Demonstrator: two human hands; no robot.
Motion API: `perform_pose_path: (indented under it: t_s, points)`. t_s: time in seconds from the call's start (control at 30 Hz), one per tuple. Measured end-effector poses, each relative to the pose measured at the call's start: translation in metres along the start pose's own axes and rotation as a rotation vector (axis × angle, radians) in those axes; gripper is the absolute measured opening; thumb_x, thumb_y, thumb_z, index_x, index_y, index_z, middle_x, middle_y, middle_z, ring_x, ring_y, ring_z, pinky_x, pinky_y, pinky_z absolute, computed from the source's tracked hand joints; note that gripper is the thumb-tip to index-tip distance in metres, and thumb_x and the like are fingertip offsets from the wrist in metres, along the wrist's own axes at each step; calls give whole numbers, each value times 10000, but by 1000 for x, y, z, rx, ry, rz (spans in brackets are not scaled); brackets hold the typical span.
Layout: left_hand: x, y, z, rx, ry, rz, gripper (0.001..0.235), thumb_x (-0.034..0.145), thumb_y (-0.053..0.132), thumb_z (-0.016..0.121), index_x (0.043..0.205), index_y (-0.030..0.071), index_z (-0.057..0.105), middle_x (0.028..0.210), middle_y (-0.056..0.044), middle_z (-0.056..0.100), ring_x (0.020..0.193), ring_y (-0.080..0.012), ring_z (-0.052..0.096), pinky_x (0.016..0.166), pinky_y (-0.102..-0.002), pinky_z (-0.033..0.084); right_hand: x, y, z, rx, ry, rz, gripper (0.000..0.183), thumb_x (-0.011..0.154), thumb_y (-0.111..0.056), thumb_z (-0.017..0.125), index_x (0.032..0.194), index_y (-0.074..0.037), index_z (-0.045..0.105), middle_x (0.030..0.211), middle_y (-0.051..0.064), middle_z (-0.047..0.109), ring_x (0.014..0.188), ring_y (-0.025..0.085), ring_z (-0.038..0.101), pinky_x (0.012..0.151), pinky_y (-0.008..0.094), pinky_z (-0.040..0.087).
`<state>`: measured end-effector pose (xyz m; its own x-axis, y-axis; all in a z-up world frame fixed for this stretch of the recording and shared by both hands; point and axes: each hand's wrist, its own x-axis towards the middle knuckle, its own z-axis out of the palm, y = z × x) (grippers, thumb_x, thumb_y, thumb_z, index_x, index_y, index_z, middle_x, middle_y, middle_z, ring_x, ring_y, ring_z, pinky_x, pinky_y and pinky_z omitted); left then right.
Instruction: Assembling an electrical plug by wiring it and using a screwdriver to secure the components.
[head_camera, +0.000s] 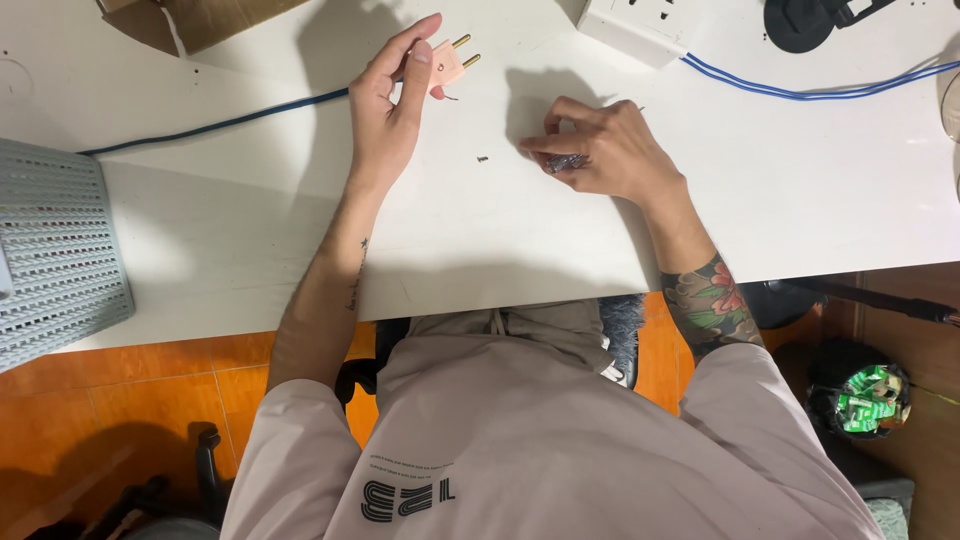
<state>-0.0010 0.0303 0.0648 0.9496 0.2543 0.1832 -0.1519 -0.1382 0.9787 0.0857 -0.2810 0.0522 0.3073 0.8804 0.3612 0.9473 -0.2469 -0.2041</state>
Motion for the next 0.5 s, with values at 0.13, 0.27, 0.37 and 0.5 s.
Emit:
perform_pose_path:
  t_s: [0.13, 0.27, 0.37, 0.5]
  points:
    - [-1, -6, 0, 3, -2, 32, 435, 1242, 392, 553, 1527, 103, 708, 1527, -29, 754, 1087, -134, 708, 930, -281, 700, 4, -11, 2, -16, -75, 22, 266, 1111, -204, 905, 1353, -314, 928, 1108, -54, 669, 639, 138, 493, 517, 307, 351]
    - [1, -4, 0, 47, -1, -1, 436, 1219, 449, 557, 1502, 168, 733, 1168, 13, 781, 928, -141, 749, 957, -247, 577, 18, -34, -2, 87, -170, -17, 350, 1026, -84, 849, 1325, -259, 899, 1394, -30, 730, 691, 60, 610, 476, 252, 459]
    - [1, -4, -2, 68, 2, -5, 437, 1218, 456, 556, 1499, 177, 740, 1066, 9, 758, 908, -142, 769, 986, -245, 547, 18, -41, 5, 12, -191, -69, 414, 1044, -115, 784, 1428, -253, 848, 1570, -46, 704, 768, 62, 674, 463, 258, 481]
    - [2, -1, -5, 57, 22, 4, 427, 1223, 428, 560, 1496, 158, 748, 988, 9, 690, 916, -147, 727, 911, -252, 591, 15, -41, 20, -44, -168, -75, 623, 983, 21, 720, 1559, -215, 760, 1631, -112, 679, 1048, 136, 821, 558, 336, 523]
